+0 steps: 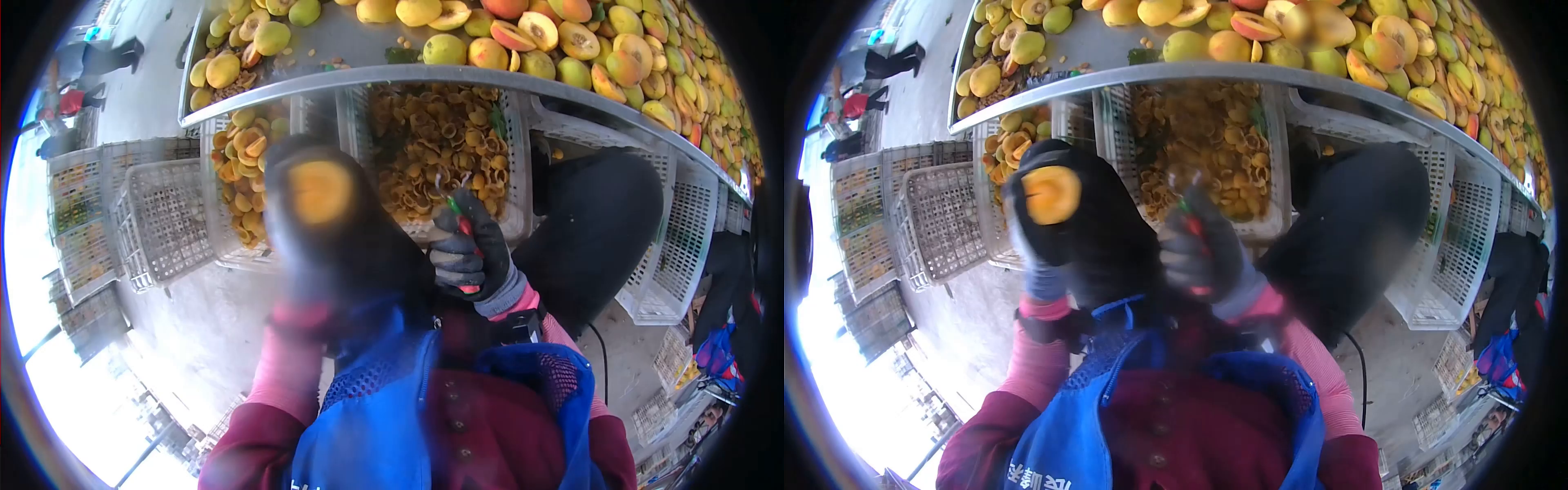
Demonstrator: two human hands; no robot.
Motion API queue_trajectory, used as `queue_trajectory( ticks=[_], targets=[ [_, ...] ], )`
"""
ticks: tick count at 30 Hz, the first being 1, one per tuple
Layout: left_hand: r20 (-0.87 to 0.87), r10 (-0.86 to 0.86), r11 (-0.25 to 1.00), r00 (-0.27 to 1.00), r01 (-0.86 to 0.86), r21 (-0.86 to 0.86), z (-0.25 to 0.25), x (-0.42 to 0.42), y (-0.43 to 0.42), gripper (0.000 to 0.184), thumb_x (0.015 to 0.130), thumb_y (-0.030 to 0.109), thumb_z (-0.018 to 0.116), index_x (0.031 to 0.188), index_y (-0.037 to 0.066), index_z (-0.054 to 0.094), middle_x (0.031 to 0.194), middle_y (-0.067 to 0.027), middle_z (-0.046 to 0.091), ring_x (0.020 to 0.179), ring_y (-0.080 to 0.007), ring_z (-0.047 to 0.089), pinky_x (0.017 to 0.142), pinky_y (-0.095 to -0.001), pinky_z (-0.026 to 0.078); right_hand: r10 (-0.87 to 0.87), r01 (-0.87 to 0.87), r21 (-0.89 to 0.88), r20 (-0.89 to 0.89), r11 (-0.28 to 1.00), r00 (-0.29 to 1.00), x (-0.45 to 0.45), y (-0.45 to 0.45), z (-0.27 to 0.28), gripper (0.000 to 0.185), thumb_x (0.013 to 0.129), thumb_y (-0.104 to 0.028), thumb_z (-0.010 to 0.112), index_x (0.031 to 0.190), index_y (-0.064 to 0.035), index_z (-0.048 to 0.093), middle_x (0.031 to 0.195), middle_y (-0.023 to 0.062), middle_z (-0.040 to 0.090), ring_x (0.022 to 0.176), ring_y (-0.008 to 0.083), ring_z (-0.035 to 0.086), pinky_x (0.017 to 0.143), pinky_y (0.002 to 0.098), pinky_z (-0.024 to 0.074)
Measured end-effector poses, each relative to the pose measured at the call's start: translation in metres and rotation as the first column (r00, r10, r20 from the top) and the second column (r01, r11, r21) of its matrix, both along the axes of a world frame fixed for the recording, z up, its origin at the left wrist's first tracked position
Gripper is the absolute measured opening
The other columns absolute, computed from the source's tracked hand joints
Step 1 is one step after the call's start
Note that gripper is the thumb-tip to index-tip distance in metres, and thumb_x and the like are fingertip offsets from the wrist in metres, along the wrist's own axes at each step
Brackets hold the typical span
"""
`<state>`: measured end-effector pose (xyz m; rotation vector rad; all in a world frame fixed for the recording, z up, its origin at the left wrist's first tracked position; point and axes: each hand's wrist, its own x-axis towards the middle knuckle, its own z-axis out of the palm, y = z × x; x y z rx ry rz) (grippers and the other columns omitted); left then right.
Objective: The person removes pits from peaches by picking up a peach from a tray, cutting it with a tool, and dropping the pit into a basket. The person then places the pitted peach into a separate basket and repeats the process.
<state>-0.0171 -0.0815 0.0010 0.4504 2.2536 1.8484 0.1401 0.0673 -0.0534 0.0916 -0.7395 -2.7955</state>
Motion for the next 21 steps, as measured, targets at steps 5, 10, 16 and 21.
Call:
queue_trajectory(
  ticks=[5, 10, 16, 21],
  targets=[
    [-0.559, 0.048, 0.221, 0.828, -0.554, -0.802, 0.014, -0.100, -0.062, 0.038, 0.095, 0.028, 0.050, 0.117, -0.002, 0.054, 0.108, -0.0128, 0.060, 0.098, -0.0169, 0.055, 0.084, -0.0298, 0.046, 0.050, -0.086, 0.177, 0.199, 0.980, 0.979, 0.003, 0.012, -0.018, 0.043, 0.094, -0.049, 0.043, 0.097, -0.0089, 0.059, 0.060, -0.0031, 0.038, 0.045, 0.0079, 0.033, 0.041, 0.0228, 0.0317],
    [-0.300, -0.178, 0.773, 0.937, -0.056, -0.632, 0.033, -0.086, 0.077, 0.028, 0.087, 0.019, 0.064, 0.108, 0.001, 0.062, 0.096, -0.0097, 0.066, 0.081, -0.0147, 0.060, 0.074, -0.0268, 0.046, -0.106, -0.312, 0.656, 0.514, 0.687, 0.851, -0.012, 0.010, 0.004, 0.034, 0.091, -0.041, 0.054, 0.103, -0.0095, 0.055, 0.069, -0.0006, 0.051, 0.053, 0.0104, 0.046, 0.049, 0.0254, 0.0401],
    [-0.336, -0.655, 0.356, 0.677, -0.115, -0.927, -0.024, -0.162, 0.196, 0.069, 0.077, 0.035, 0.068, 0.137, 0.026, 0.035, 0.132, -0.0110, 0.042, 0.103, -0.0311, 0.059, 0.084, -0.0415, 0.050, -0.227, -0.333, 0.774, 0.514, 0.539, 0.827, -0.008, 0.022, -0.016, 0.036, 0.089, -0.040, 0.057, 0.102, -0.0069, 0.056, 0.070, 0.0015, 0.054, 0.053, 0.0124, 0.051, 0.050, 0.0280, 0.0444],
    [-0.245, -0.686, 0.295, 0.685, -0.046, -0.954, -0.024, -0.195, 0.200, 0.073, 0.074, 0.040, 0.068, 0.136, 0.022, 0.035, 0.136, -0.0154, 0.040, 0.106, -0.0344, 0.057, 0.086, -0.0442, 0.049, -0.405, -0.336, 0.838, 0.512, 0.430, 0.758, -0.014, 0.023, -0.018, 0.037, 0.089, -0.041, 0.057, 0.103, -0.0061, 0.057, 0.069, 0.0019, 0.053, 0.052, 0.0125, 0.050, 0.048, 0.0280, 0.0446]
  ],
)
